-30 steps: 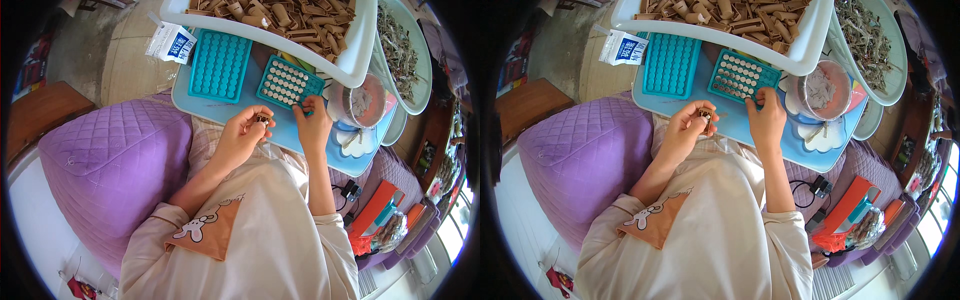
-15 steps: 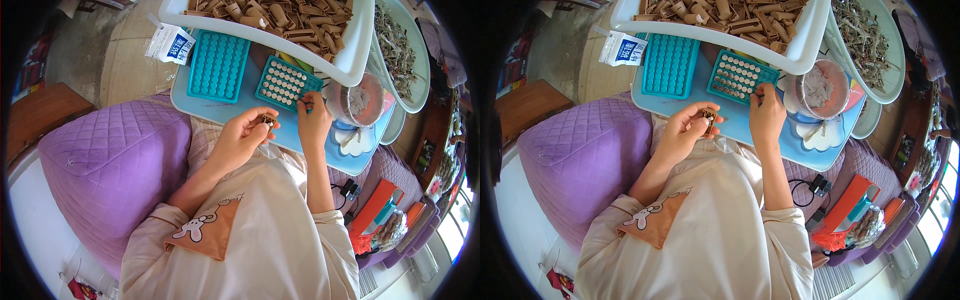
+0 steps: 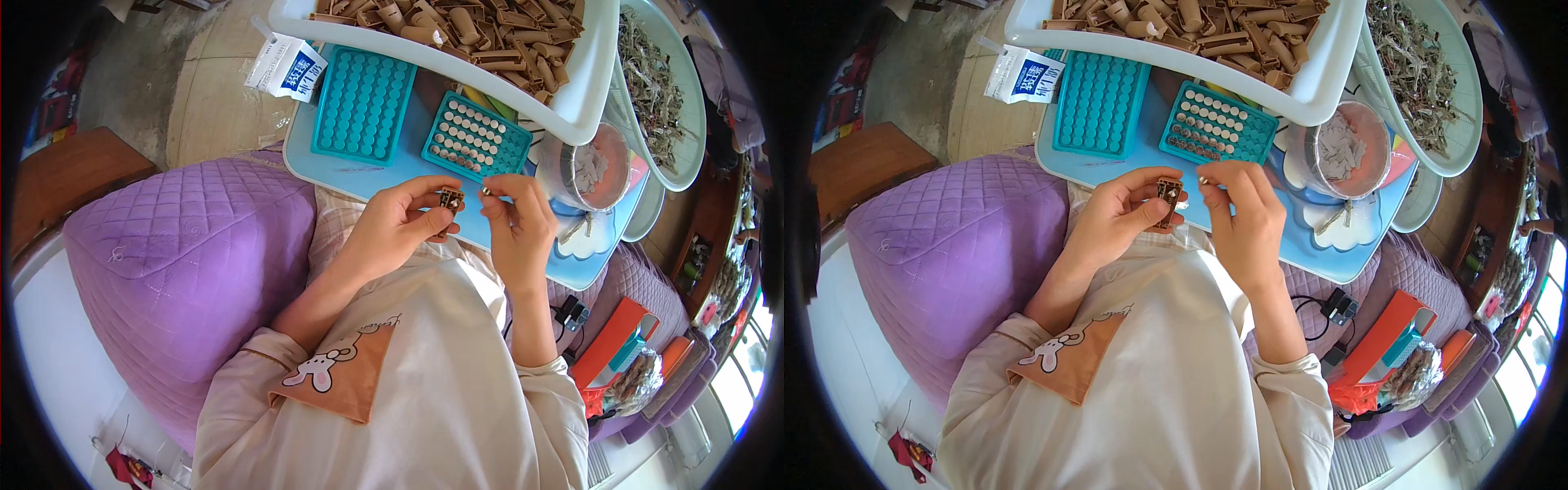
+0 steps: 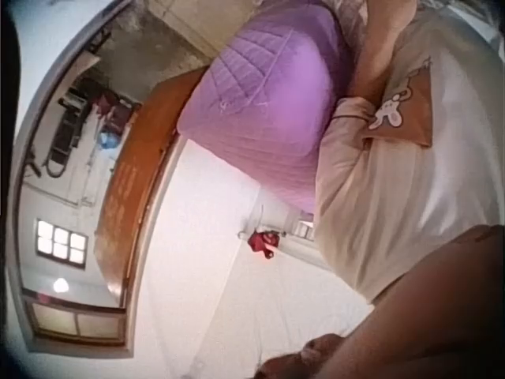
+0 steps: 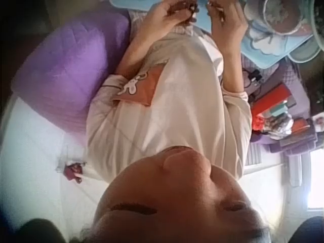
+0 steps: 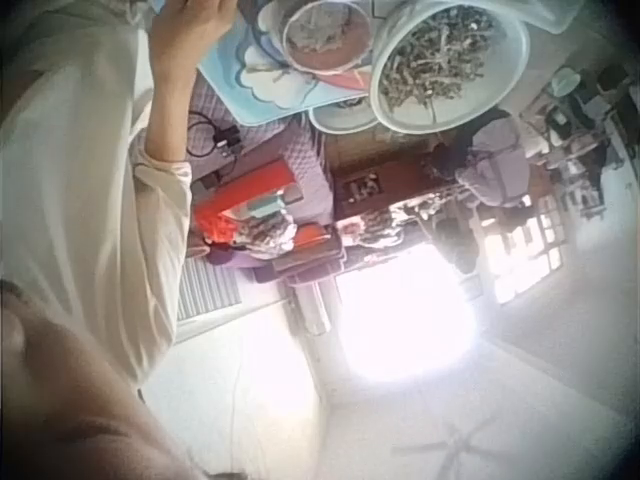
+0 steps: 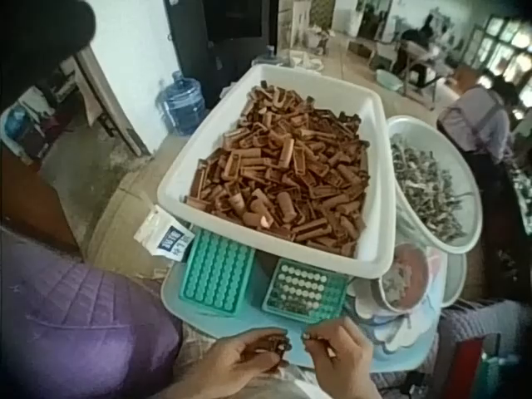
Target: The person assembles small plastic sleeves and metal components by hand using an assembly jig, taking parts from sorting trays and a bin.
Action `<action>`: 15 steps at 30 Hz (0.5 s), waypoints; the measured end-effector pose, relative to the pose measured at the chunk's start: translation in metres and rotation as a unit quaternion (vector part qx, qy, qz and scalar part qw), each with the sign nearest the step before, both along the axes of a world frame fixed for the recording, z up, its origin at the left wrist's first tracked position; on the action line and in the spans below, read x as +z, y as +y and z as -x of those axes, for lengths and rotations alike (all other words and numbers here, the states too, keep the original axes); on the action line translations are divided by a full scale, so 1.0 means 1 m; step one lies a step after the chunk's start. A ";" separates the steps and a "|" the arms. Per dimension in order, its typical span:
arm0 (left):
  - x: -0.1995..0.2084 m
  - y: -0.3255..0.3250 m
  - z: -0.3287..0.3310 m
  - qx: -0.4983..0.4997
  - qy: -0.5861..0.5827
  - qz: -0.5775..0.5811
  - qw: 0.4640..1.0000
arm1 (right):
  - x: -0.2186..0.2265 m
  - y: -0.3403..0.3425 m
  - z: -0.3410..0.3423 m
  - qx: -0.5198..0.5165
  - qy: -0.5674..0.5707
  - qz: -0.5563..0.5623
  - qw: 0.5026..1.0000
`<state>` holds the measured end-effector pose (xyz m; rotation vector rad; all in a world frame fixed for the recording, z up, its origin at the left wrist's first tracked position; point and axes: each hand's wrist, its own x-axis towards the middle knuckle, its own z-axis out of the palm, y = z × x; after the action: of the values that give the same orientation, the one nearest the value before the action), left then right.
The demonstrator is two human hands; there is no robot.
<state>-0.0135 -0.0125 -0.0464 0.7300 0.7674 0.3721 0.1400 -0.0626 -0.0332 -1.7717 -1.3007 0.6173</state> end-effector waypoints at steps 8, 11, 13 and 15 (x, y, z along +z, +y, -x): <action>0.006 -0.004 -0.004 -0.004 0.032 -0.096 0.995 | 0.012 -0.004 -0.012 -0.011 0.403 0.092 0.911; 0.009 -0.006 -0.007 0.002 0.042 -0.140 0.989 | 0.019 -0.003 -0.013 -0.038 0.500 0.157 0.851; 0.010 -0.008 -0.009 0.008 0.046 -0.168 0.985 | 0.016 -0.005 -0.013 -0.034 0.528 0.179 0.829; 0.011 -0.011 -0.012 0.039 0.058 -0.206 0.976 | 0.016 -0.004 -0.013 -0.029 0.555 0.201 0.806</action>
<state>-0.0018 -0.0232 -0.0357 1.1203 0.8408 0.5737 0.1533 -0.0671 -0.0174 -1.2904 -0.2837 1.6576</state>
